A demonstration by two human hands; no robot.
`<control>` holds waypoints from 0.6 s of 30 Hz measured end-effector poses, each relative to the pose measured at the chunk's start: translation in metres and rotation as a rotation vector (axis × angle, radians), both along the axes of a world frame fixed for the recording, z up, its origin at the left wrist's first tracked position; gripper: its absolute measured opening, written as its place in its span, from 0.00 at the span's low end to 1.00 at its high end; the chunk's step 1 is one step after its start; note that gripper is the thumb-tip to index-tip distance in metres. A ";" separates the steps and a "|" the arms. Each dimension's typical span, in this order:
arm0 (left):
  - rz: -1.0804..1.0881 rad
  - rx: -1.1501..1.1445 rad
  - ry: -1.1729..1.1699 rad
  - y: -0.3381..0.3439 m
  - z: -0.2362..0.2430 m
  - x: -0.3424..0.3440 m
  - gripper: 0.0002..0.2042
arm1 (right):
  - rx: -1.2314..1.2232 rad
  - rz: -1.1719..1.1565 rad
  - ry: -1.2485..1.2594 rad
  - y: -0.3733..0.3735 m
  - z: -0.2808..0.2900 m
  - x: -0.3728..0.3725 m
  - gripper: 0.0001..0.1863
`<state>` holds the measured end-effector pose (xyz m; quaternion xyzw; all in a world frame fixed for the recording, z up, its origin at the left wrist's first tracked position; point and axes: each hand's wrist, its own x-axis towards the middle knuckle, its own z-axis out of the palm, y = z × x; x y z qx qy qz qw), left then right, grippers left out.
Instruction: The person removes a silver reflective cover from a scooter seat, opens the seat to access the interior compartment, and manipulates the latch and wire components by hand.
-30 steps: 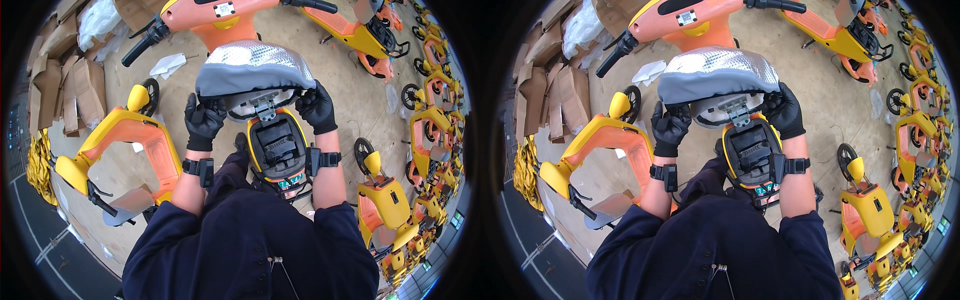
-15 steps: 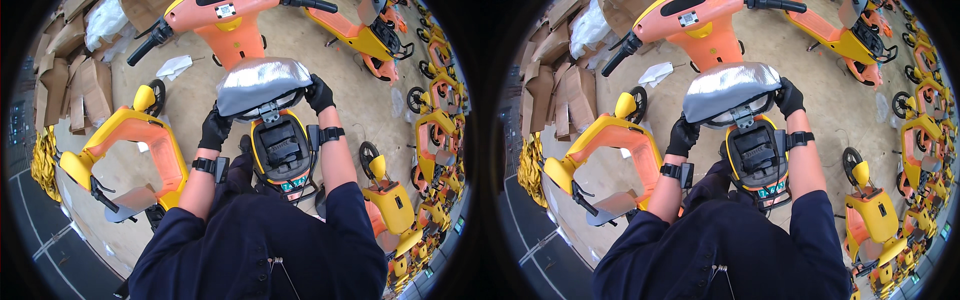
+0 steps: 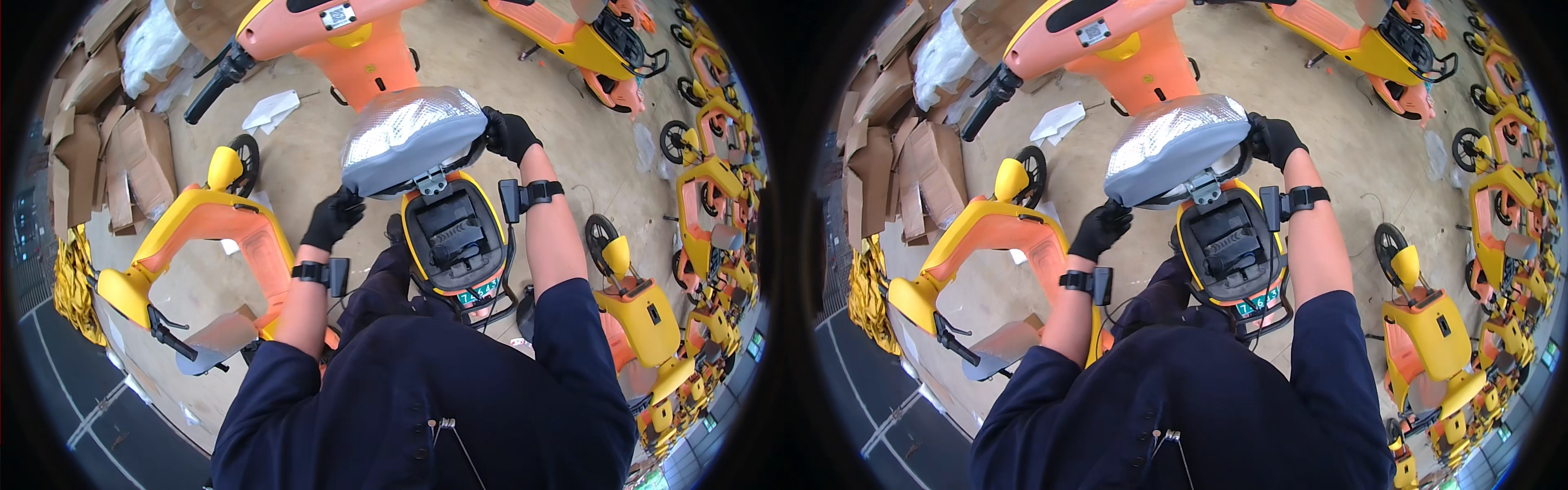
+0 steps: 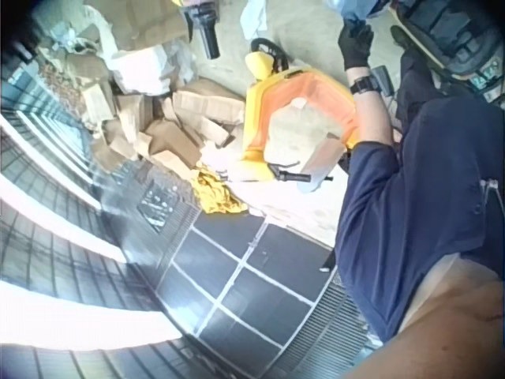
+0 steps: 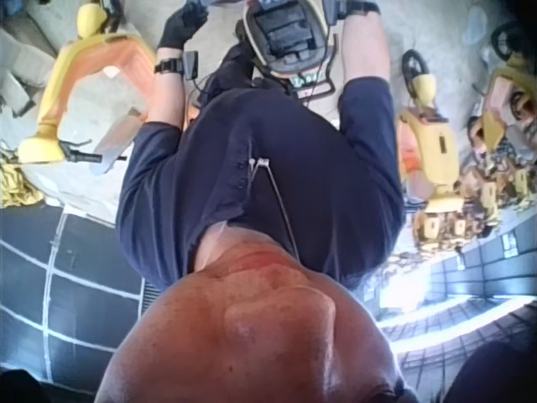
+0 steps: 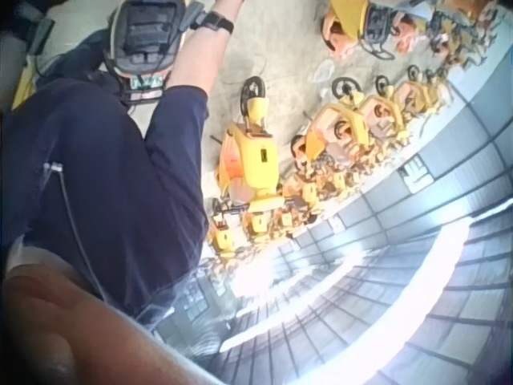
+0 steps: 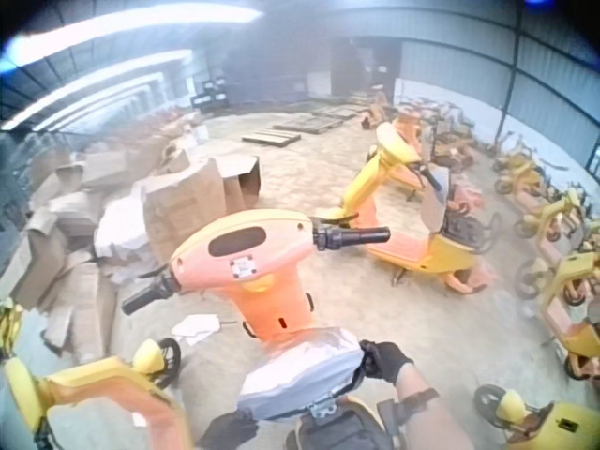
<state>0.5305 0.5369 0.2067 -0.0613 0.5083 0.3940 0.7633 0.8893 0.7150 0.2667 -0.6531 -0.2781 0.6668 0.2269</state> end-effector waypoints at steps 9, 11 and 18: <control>-0.416 1.038 1.362 0.061 0.121 0.047 0.24 | 0.007 0.035 0.019 -0.025 0.002 0.029 0.11; -0.596 1.342 1.559 0.078 0.137 0.080 0.27 | -0.001 -0.148 0.266 -0.027 -0.011 0.034 0.11; -0.845 1.488 1.670 0.129 0.114 0.099 0.26 | -0.036 -0.396 0.183 -0.046 -0.050 0.010 0.13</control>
